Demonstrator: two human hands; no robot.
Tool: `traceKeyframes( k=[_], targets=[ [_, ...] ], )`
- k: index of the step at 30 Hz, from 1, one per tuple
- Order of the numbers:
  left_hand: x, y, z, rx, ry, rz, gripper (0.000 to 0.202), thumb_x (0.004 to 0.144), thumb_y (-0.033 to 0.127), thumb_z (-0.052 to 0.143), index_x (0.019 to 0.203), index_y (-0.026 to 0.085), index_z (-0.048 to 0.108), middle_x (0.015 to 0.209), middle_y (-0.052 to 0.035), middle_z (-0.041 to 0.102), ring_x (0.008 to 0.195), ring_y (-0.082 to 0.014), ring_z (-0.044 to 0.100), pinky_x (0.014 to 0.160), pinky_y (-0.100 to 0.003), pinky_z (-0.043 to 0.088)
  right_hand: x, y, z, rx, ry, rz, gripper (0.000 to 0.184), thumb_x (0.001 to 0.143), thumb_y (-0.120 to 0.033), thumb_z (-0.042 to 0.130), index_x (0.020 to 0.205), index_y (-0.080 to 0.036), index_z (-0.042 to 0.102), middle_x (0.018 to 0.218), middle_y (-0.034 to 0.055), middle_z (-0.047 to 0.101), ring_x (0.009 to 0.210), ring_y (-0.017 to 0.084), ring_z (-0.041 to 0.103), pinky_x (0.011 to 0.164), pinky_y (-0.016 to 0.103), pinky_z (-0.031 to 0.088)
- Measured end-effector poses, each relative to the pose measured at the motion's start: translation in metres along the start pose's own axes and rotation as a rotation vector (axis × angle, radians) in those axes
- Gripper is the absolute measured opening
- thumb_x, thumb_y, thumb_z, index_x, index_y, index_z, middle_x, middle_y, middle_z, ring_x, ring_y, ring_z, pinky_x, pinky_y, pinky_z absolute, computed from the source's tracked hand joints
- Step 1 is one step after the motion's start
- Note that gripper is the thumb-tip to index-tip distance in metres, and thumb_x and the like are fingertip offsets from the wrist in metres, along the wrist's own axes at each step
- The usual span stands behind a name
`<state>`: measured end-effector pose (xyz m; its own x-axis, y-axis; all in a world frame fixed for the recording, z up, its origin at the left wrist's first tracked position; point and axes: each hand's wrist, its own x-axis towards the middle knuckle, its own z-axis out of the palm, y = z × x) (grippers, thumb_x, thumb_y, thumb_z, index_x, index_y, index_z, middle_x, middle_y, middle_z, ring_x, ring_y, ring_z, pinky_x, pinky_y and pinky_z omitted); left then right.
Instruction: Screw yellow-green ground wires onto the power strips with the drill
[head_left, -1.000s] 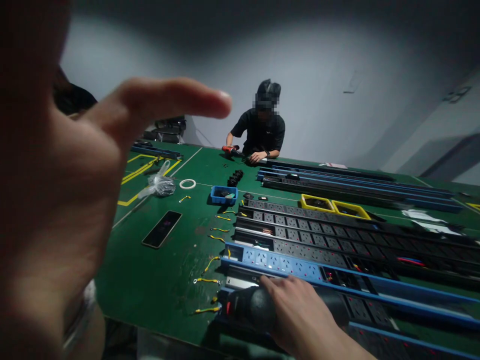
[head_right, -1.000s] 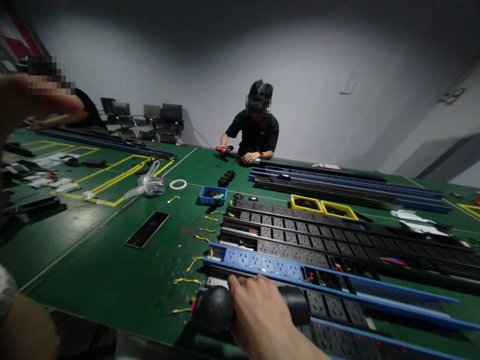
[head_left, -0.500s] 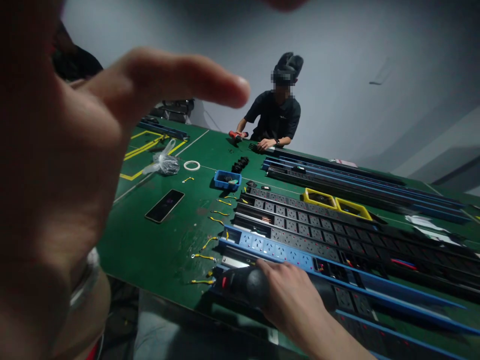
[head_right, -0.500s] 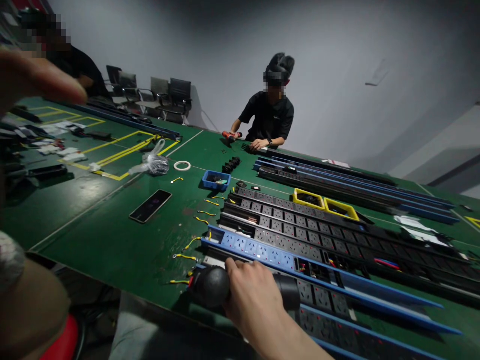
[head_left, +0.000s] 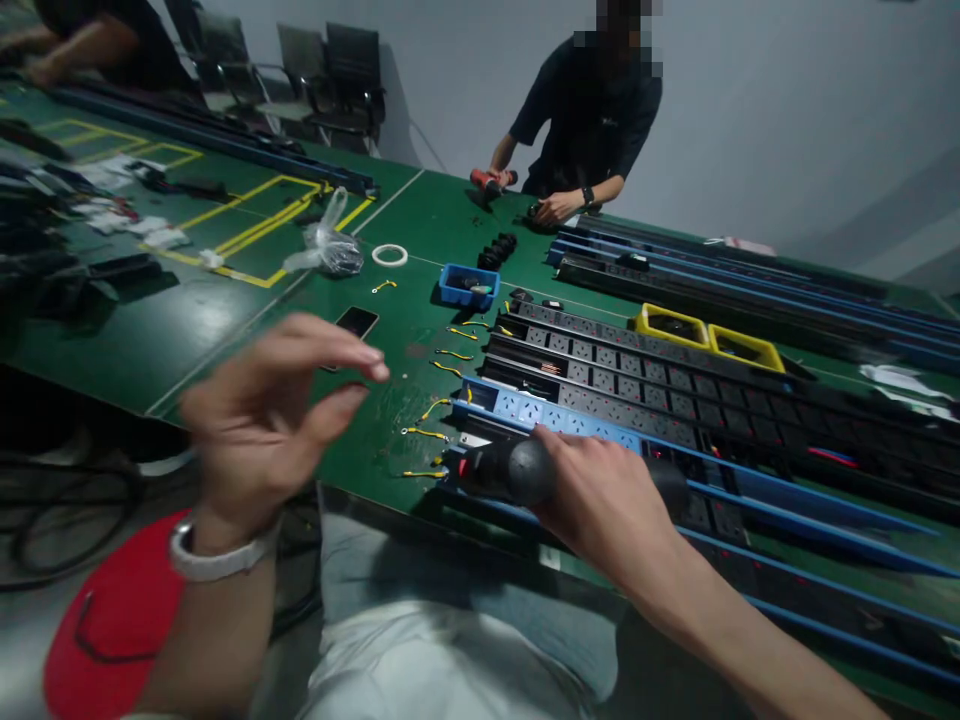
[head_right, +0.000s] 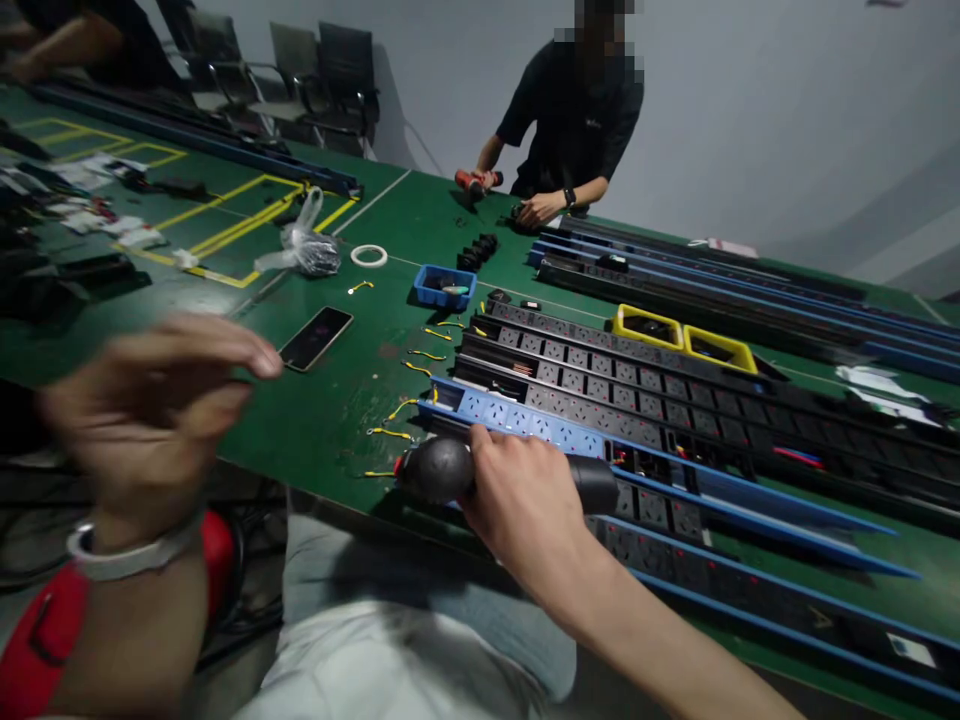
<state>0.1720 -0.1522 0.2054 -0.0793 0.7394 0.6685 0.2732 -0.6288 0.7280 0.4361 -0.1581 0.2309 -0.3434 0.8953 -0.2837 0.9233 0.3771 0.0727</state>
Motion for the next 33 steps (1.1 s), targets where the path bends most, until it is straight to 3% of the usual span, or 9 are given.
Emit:
traceKeyframes(
  k=[1, 3, 6, 8, 10, 18, 23, 33],
  targets=[
    [-0.015, -0.015, 0.004, 0.01, -0.072, 0.014, 0.011, 0.09, 0.016, 0.067, 0.096, 0.024, 0.072, 0.087, 0.0002, 0.068, 0.083, -0.0131, 0.065, 0.075, -0.028, 0.054, 0.001, 0.0, 0.001, -0.016, 0.036, 0.003, 0.023, 0.081, -0.022, 0.064, 0.103, -0.019, 0.06, 0.086, 0.0049, 0.073, 0.074, 0.029, 0.071, 0.055, 0.033, 0.028],
    [-0.049, -0.048, 0.011, 0.136, -0.245, -0.118, 0.012, 0.093, 0.015, 0.063, 0.096, 0.022, 0.073, 0.089, -0.0011, 0.07, 0.084, -0.0126, 0.065, 0.075, -0.026, 0.053, 0.002, -0.002, 0.003, -0.044, 0.125, -0.009, 0.022, 0.08, -0.024, 0.067, 0.1, -0.018, 0.059, 0.082, 0.005, 0.072, 0.071, 0.028, 0.07, 0.055, 0.033, 0.029],
    [-0.105, -0.095, 0.016, 0.242, -0.552, -0.228, 0.017, 0.094, 0.026, 0.064, 0.108, 0.025, 0.074, 0.109, -0.0056, 0.07, 0.103, -0.0182, 0.064, 0.089, -0.034, 0.051, 0.003, -0.006, 0.007, -0.083, 0.273, -0.044, 0.024, 0.078, -0.025, 0.073, 0.094, -0.018, 0.056, 0.076, 0.0045, 0.07, 0.068, 0.025, 0.068, 0.056, 0.033, 0.032],
    [-0.133, -0.117, 0.02, 0.306, -0.648, -0.222, 0.024, 0.091, 0.034, 0.068, 0.113, 0.027, 0.074, 0.114, -0.0059, 0.069, 0.107, -0.0204, 0.061, 0.091, -0.036, 0.048, 0.005, -0.009, 0.008, -0.116, 0.345, -0.064, 0.029, 0.078, -0.029, 0.076, 0.093, -0.018, 0.054, 0.073, 0.004, 0.068, 0.066, 0.024, 0.067, 0.057, 0.032, 0.034],
    [-0.149, -0.129, 0.024, 0.369, -0.673, -0.22, 0.021, 0.092, 0.039, 0.066, 0.108, 0.029, 0.076, 0.11, -0.0048, 0.07, 0.102, -0.02, 0.059, 0.088, -0.036, 0.045, 0.008, -0.011, 0.007, -0.158, 0.388, -0.083, 0.031, 0.079, -0.033, 0.076, 0.094, -0.017, 0.053, 0.071, 0.0035, 0.066, 0.065, 0.023, 0.066, 0.058, 0.032, 0.035],
    [-0.153, -0.133, 0.032, 0.442, -0.603, -0.215, 0.028, 0.097, 0.044, 0.056, 0.096, 0.029, 0.079, 0.1, -0.004, 0.072, 0.092, -0.018, 0.057, 0.076, -0.033, 0.034, 0.026, -0.008, -0.005, -0.36, 0.431, -0.267, 0.017, 0.083, -0.012, 0.06, 0.096, -0.018, 0.051, 0.072, 0.0023, 0.063, 0.065, 0.02, 0.06, 0.061, 0.031, 0.038],
    [-0.15, -0.125, 0.032, 0.47, -0.592, -0.234, 0.033, 0.1, 0.041, 0.052, 0.09, 0.026, 0.079, 0.091, -0.0052, 0.07, 0.088, -0.0194, 0.055, 0.076, -0.033, 0.033, 0.032, -0.015, -0.014, -0.353, 0.513, -0.414, 0.004, 0.09, -0.015, 0.052, 0.09, -0.019, 0.051, 0.07, 0.0015, 0.059, 0.064, 0.02, 0.056, 0.062, 0.032, 0.037],
    [-0.149, -0.124, 0.032, 0.478, -0.58, -0.261, 0.034, 0.101, 0.032, 0.05, 0.084, 0.022, 0.077, 0.085, -0.005, 0.067, 0.085, -0.0205, 0.054, 0.08, -0.034, 0.035, 0.039, -0.019, -0.017, -0.37, 0.554, -0.525, 0.019, 0.096, -0.012, 0.04, 0.089, -0.017, 0.057, 0.064, 0.0001, 0.054, 0.059, 0.018, 0.046, 0.062, 0.03, 0.035]
  ],
)
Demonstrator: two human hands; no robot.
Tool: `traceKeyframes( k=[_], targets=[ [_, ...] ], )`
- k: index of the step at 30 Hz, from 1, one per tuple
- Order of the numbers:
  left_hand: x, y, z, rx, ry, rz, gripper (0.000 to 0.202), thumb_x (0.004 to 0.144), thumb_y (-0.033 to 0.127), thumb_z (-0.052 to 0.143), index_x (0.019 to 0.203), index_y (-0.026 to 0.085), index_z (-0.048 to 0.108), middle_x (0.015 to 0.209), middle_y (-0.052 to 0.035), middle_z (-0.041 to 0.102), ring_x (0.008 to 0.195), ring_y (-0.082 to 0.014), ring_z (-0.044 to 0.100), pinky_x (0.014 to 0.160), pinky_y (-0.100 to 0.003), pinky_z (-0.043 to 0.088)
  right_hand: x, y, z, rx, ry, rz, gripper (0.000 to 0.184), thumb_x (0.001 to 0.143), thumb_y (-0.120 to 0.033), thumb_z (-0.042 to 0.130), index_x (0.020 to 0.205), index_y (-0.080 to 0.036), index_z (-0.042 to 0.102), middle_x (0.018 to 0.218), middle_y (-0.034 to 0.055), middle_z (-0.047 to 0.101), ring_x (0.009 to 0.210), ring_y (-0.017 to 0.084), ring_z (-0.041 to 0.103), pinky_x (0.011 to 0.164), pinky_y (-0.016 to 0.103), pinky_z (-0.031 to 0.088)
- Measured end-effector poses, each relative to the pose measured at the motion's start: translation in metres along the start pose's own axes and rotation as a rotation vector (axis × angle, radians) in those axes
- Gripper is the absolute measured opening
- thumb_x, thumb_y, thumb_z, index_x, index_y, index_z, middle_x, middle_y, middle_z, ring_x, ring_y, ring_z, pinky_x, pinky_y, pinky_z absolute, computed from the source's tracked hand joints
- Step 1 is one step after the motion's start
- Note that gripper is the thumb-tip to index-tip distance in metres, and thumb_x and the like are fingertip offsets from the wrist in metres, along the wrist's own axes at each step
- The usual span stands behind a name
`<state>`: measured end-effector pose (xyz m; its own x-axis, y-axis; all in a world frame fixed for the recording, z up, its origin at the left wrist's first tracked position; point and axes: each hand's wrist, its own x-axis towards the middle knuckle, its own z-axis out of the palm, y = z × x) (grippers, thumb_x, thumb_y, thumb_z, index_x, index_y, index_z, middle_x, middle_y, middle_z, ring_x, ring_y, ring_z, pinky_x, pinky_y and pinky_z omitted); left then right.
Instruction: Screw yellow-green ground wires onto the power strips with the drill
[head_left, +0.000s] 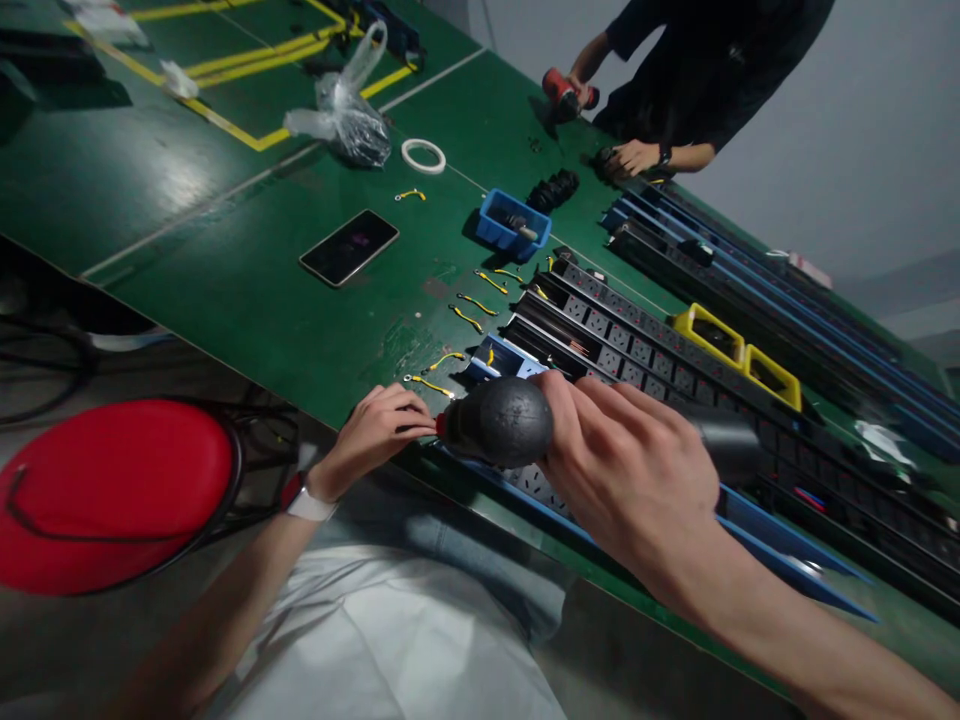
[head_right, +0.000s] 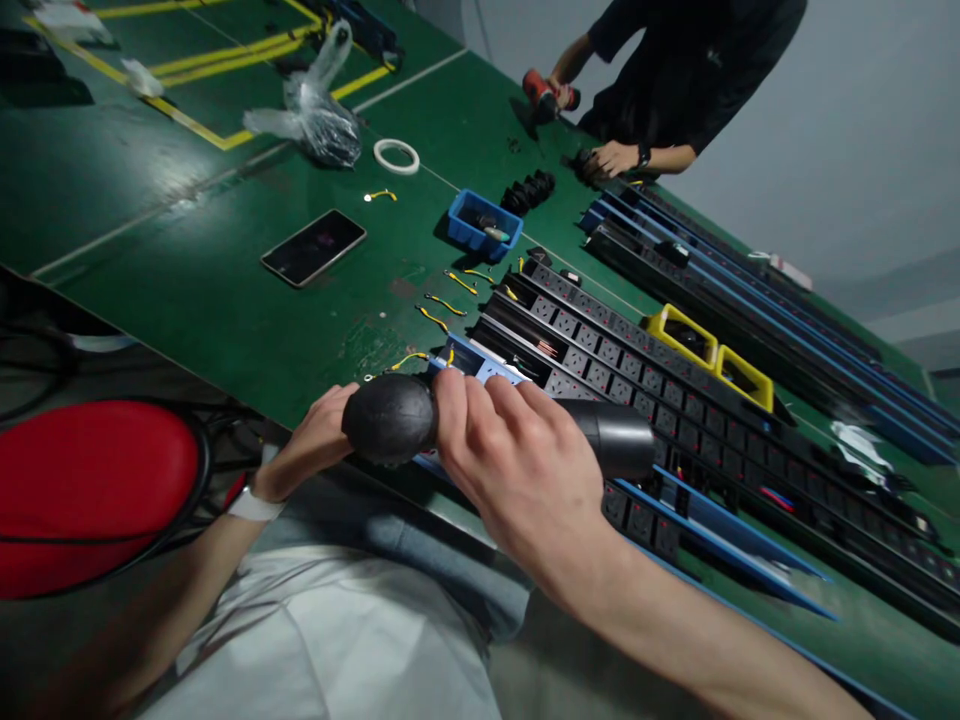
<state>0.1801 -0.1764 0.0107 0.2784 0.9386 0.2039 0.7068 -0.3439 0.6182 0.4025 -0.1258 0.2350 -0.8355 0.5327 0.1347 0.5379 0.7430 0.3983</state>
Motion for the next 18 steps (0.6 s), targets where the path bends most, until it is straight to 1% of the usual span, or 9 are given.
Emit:
traceKeyframes(
  k=[4, 7, 13, 16, 18],
  targets=[
    [0.0001, 0.0001, -0.0002, 0.003, -0.008, -0.008, 0.036, 0.102, 0.032, 0.048, 0.084, 0.022, 0.077, 0.083, -0.0043, 0.066, 0.083, -0.0196, 0.053, 0.079, -0.033, 0.035, -0.0026, 0.0002, -0.0005, 0.019, 0.011, 0.002, 0.02, 0.096, -0.012, 0.04, 0.092, -0.015, 0.06, 0.064, 0.0004, 0.055, 0.061, 0.018, 0.047, 0.063, 0.03, 0.035],
    [-0.0005, -0.001, 0.0004, 0.001, -0.017, -0.027, 0.035, 0.102, 0.032, 0.047, 0.083, 0.022, 0.076, 0.085, -0.0036, 0.066, 0.083, -0.0192, 0.053, 0.08, -0.033, 0.035, -0.0034, -0.001, -0.0014, 0.025, -0.005, 0.024, 0.022, 0.096, -0.012, 0.04, 0.09, -0.016, 0.06, 0.064, 0.0008, 0.055, 0.061, 0.018, 0.048, 0.063, 0.03, 0.034],
    [-0.0012, -0.0043, 0.0036, -0.017, -0.017, -0.025, 0.037, 0.1, 0.04, 0.049, 0.084, 0.022, 0.077, 0.086, -0.0051, 0.067, 0.082, -0.0196, 0.053, 0.077, -0.034, 0.036, -0.0055, -0.0019, 0.0004, 0.02, -0.025, 0.036, 0.014, 0.096, -0.018, 0.046, 0.091, -0.016, 0.059, 0.068, 0.0011, 0.056, 0.064, 0.019, 0.049, 0.064, 0.031, 0.034],
    [-0.0003, -0.003, 0.0034, -0.013, -0.022, -0.025, 0.036, 0.099, 0.043, 0.051, 0.085, 0.023, 0.077, 0.089, -0.005, 0.069, 0.085, -0.0201, 0.054, 0.077, -0.034, 0.036, -0.008, -0.002, 0.001, 0.027, -0.026, 0.043, 0.013, 0.094, -0.014, 0.046, 0.094, -0.015, 0.058, 0.067, 0.0002, 0.054, 0.063, 0.019, 0.05, 0.065, 0.031, 0.035],
    [0.0005, -0.0015, 0.0026, -0.014, -0.029, -0.037, 0.034, 0.099, 0.041, 0.052, 0.087, 0.023, 0.078, 0.09, -0.0045, 0.069, 0.086, -0.02, 0.054, 0.078, -0.034, 0.037, -0.0094, -0.0019, 0.001, 0.029, -0.012, 0.039, 0.012, 0.093, -0.012, 0.046, 0.096, -0.014, 0.058, 0.067, -0.0001, 0.054, 0.064, 0.019, 0.05, 0.065, 0.031, 0.035]
  ],
)
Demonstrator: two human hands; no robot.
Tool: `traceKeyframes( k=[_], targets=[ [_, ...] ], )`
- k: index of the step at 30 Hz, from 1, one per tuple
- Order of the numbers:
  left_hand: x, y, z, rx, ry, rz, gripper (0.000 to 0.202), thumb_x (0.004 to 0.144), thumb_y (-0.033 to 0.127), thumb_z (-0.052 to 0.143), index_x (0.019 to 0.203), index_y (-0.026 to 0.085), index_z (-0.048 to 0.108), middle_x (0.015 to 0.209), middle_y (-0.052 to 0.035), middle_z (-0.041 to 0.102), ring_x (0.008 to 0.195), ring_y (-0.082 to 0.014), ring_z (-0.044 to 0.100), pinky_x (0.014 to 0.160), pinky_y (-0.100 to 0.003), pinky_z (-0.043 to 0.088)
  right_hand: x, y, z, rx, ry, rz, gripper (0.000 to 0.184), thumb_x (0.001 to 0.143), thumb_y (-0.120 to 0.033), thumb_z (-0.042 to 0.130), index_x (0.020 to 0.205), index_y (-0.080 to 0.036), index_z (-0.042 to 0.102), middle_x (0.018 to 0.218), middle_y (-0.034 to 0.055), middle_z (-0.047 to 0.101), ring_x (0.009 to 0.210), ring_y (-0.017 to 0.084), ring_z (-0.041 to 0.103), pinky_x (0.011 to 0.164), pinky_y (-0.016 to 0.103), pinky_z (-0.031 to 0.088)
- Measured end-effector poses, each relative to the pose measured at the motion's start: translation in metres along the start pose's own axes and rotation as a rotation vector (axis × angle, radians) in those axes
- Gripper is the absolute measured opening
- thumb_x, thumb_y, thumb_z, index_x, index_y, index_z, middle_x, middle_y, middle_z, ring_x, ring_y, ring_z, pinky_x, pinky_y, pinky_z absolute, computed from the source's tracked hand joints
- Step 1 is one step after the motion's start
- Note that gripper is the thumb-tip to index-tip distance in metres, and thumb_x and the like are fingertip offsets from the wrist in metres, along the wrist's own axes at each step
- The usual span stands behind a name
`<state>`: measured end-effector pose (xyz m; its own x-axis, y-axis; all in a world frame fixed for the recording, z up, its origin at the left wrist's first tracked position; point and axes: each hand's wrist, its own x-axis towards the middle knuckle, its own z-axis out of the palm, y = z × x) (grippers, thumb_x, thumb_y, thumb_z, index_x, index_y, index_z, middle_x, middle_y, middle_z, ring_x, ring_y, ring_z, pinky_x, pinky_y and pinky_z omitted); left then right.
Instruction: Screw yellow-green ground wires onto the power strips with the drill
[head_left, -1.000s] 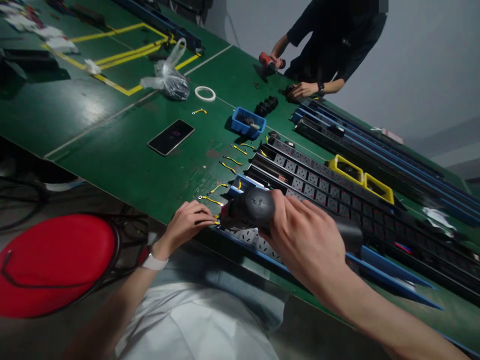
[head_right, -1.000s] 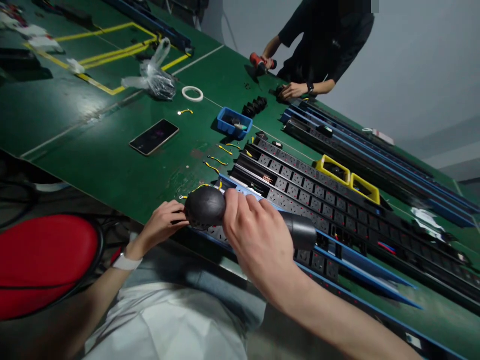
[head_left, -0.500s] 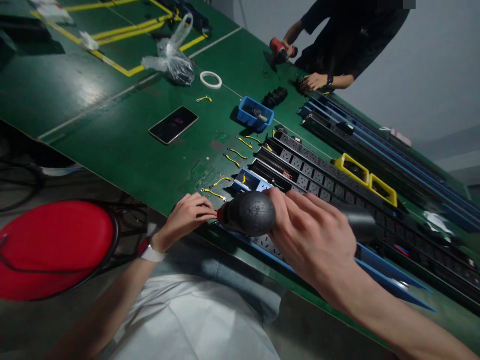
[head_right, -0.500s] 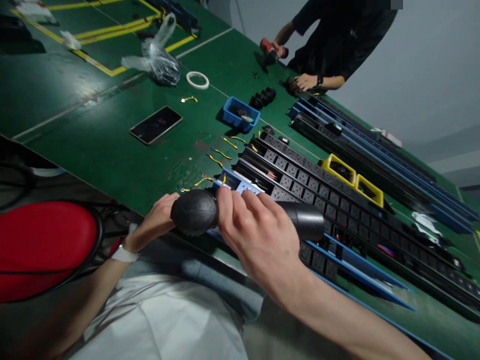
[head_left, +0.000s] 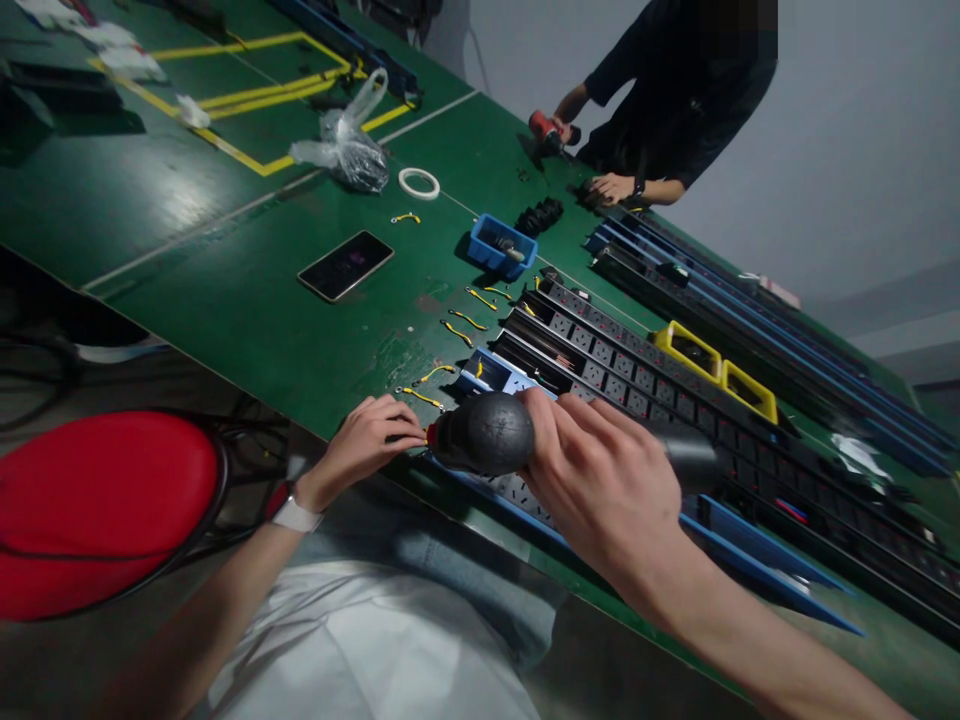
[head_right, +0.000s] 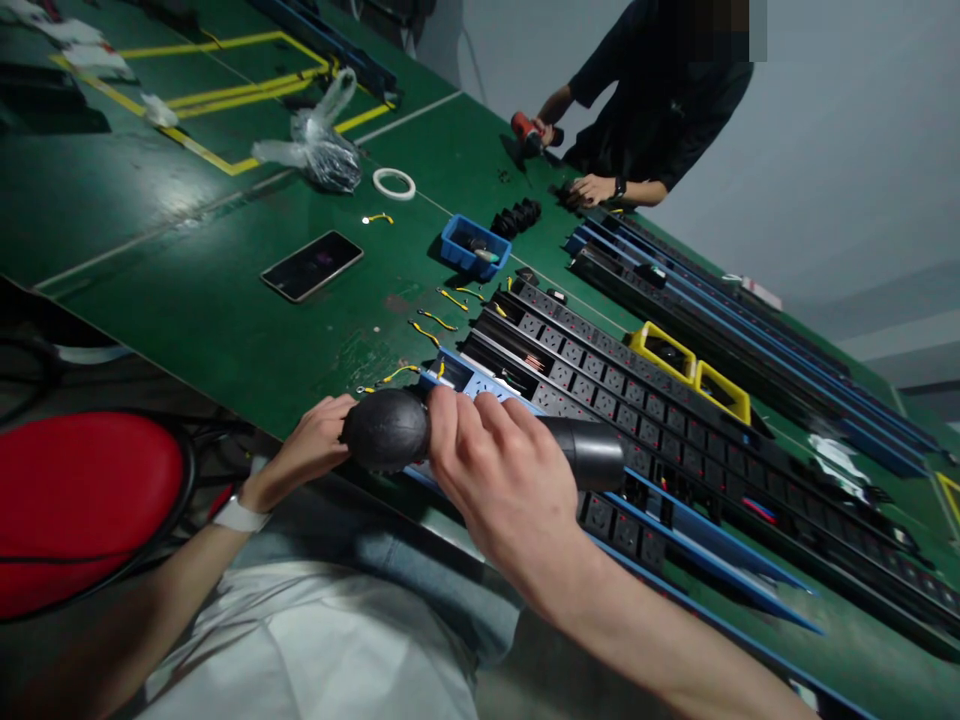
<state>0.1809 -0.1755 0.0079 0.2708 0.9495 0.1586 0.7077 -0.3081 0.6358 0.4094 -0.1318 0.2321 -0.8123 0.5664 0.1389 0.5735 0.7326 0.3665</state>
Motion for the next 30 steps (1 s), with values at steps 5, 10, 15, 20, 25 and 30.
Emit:
traceKeyframes(
  k=[5, 10, 15, 20, 25, 30],
  targets=[
    [0.0011, 0.0031, -0.0019, -0.008, -0.006, -0.012, 0.029, 0.097, 0.033, 0.052, 0.089, 0.023, 0.078, 0.094, -0.0045, 0.071, 0.087, -0.02, 0.055, 0.079, -0.034, 0.037, -0.0025, -0.0005, 0.0001, 0.004, 0.036, -0.018, 0.01, 0.093, -0.013, 0.047, 0.088, -0.018, 0.055, 0.068, -0.0001, 0.054, 0.064, 0.019, 0.05, 0.065, 0.031, 0.034],
    [0.0014, 0.0039, -0.0026, -0.022, 0.012, 0.002, 0.032, 0.098, 0.038, 0.054, 0.085, 0.024, 0.079, 0.094, -0.0046, 0.072, 0.088, -0.0204, 0.055, 0.078, -0.034, 0.036, -0.0029, -0.0005, 0.0019, 0.018, 0.008, 0.011, 0.01, 0.091, -0.012, 0.049, 0.086, -0.02, 0.052, 0.068, -0.0005, 0.055, 0.065, 0.019, 0.052, 0.066, 0.031, 0.034],
    [0.0011, 0.0013, -0.0016, -0.025, 0.029, 0.021, 0.036, 0.099, 0.046, 0.052, 0.085, 0.027, 0.08, 0.096, -0.0042, 0.073, 0.089, -0.0197, 0.056, 0.076, -0.034, 0.034, 0.0008, 0.0043, 0.0061, 0.004, -0.024, 0.039, 0.007, 0.088, -0.015, 0.056, 0.093, -0.018, 0.055, 0.07, -0.0008, 0.058, 0.066, 0.019, 0.055, 0.067, 0.03, 0.034],
    [0.0003, 0.0003, -0.0001, -0.023, 0.029, 0.025, 0.037, 0.099, 0.047, 0.052, 0.086, 0.027, 0.08, 0.096, -0.0039, 0.072, 0.088, -0.0192, 0.055, 0.076, -0.033, 0.033, 0.0007, 0.0063, 0.0075, 0.012, -0.011, 0.025, 0.006, 0.088, -0.016, 0.056, 0.093, -0.018, 0.054, 0.07, -0.0011, 0.058, 0.066, 0.019, 0.055, 0.066, 0.031, 0.034],
    [0.0005, 0.0012, 0.0002, -0.03, 0.026, 0.012, 0.039, 0.099, 0.047, 0.05, 0.085, 0.027, 0.079, 0.095, -0.0041, 0.072, 0.087, -0.0196, 0.055, 0.077, -0.033, 0.034, -0.0007, 0.0056, 0.0034, 0.011, -0.028, 0.021, 0.005, 0.088, -0.014, 0.054, 0.091, -0.019, 0.053, 0.07, -0.0006, 0.057, 0.066, 0.019, 0.053, 0.065, 0.031, 0.033],
    [0.0005, -0.0003, 0.0006, -0.017, 0.031, 0.028, 0.042, 0.1, 0.05, 0.048, 0.085, 0.026, 0.079, 0.09, -0.0045, 0.071, 0.086, -0.019, 0.055, 0.076, -0.033, 0.033, 0.0018, 0.0062, 0.0049, 0.011, -0.021, 0.025, 0.006, 0.088, -0.014, 0.055, 0.09, -0.019, 0.053, 0.069, -0.0012, 0.056, 0.065, 0.018, 0.053, 0.065, 0.031, 0.033]
  ],
)
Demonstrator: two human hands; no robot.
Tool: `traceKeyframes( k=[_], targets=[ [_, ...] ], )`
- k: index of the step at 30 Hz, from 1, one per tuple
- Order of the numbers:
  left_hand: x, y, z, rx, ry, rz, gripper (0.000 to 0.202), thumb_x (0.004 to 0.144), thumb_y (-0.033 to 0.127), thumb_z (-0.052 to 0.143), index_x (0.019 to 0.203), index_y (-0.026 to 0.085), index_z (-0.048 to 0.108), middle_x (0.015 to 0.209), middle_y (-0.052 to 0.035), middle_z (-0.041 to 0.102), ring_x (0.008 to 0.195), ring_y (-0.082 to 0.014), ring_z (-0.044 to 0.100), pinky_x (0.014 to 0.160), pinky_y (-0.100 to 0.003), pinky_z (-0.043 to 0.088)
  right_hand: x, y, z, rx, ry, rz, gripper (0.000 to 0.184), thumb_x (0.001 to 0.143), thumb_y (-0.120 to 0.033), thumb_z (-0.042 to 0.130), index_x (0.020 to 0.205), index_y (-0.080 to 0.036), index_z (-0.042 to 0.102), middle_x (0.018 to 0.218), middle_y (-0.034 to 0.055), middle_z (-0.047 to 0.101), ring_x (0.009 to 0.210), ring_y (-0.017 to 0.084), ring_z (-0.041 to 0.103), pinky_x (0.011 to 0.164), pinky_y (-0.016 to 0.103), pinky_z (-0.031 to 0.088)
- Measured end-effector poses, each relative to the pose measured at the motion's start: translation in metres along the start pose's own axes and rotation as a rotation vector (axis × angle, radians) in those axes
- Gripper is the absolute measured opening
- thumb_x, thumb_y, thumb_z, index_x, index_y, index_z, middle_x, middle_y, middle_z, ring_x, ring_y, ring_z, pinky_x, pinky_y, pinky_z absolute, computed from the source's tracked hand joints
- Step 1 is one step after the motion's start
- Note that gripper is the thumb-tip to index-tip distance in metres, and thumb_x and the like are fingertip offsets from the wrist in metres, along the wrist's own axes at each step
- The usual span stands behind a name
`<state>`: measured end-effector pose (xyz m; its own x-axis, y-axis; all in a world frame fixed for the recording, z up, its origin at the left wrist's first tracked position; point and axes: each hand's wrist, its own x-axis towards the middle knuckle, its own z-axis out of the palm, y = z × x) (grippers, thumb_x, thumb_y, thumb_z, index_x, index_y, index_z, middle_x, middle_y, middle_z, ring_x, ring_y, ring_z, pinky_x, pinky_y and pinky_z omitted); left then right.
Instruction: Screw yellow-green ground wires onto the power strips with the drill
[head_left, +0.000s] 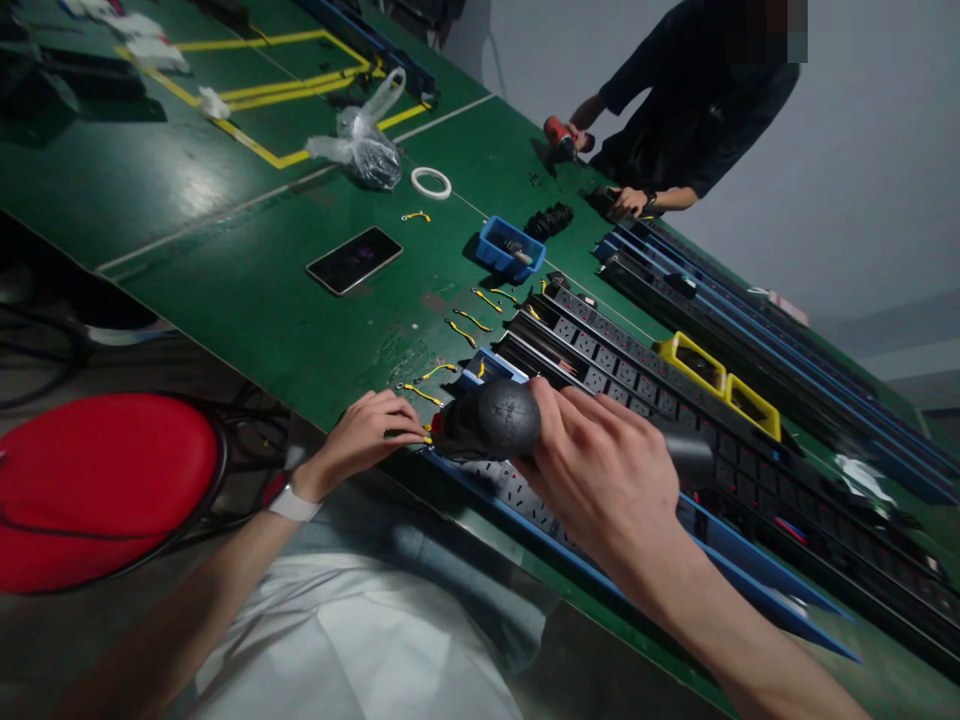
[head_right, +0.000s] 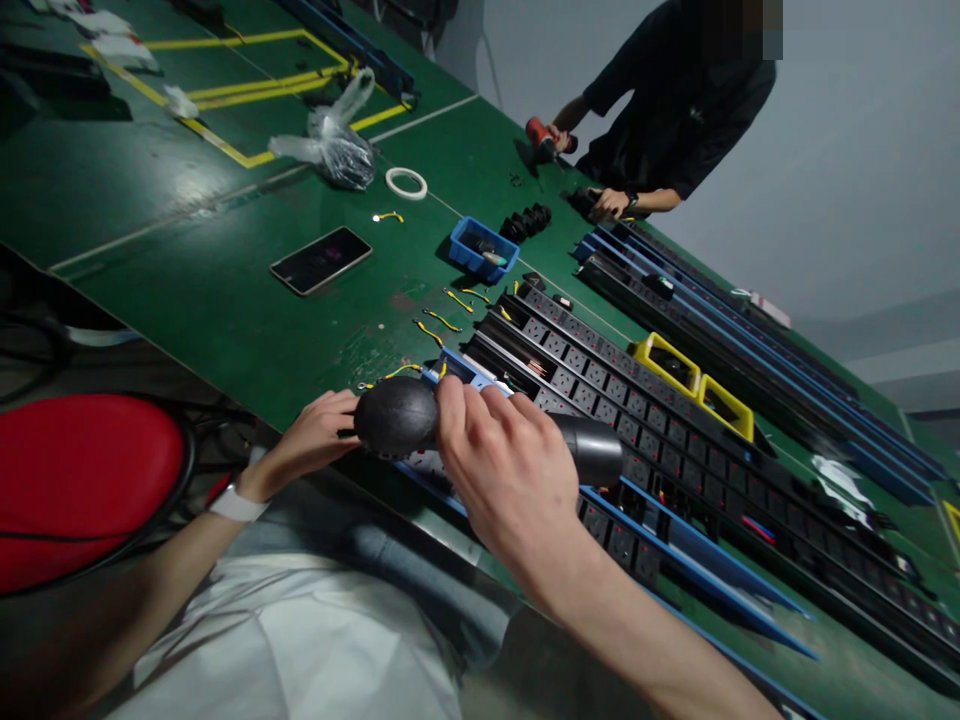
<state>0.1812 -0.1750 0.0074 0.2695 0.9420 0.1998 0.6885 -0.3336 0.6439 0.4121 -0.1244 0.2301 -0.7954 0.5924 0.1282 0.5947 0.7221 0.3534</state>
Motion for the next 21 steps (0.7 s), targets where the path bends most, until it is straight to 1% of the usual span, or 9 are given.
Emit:
traceKeyframes(
  k=[5, 11, 21],
  targets=[
    [0.0, -0.0009, 0.0004, -0.002, -0.01, -0.008, 0.041, 0.099, 0.05, 0.05, 0.085, 0.026, 0.079, 0.096, -0.0039, 0.072, 0.088, -0.0186, 0.056, 0.077, -0.033, 0.033, -0.0013, 0.0016, 0.0047, -0.003, 0.022, 0.014, 0.007, 0.087, -0.016, 0.058, 0.089, -0.02, 0.052, 0.067, -0.0023, 0.055, 0.064, 0.019, 0.053, 0.065, 0.031, 0.034],
    [-0.0005, -0.0029, 0.0022, 0.004, -0.005, 0.006, 0.037, 0.097, 0.051, 0.053, 0.087, 0.026, 0.079, 0.095, -0.0033, 0.072, 0.089, -0.0182, 0.057, 0.077, -0.032, 0.032, -0.0045, 0.002, 0.0065, -0.003, 0.047, 0.039, 0.008, 0.087, -0.016, 0.057, 0.086, -0.021, 0.051, 0.066, -0.0023, 0.056, 0.063, 0.018, 0.054, 0.064, 0.03, 0.034],
    [-0.0008, -0.0054, 0.0035, -0.001, 0.001, 0.029, 0.042, 0.097, 0.055, 0.05, 0.087, 0.025, 0.079, 0.093, -0.0036, 0.071, 0.085, -0.017, 0.055, 0.075, -0.032, 0.032, -0.004, 0.0007, 0.0069, -0.005, 0.013, 0.058, 0.011, 0.086, -0.013, 0.056, 0.085, -0.021, 0.048, 0.067, -0.0017, 0.058, 0.064, 0.019, 0.058, 0.064, 0.031, 0.035]
  ],
)
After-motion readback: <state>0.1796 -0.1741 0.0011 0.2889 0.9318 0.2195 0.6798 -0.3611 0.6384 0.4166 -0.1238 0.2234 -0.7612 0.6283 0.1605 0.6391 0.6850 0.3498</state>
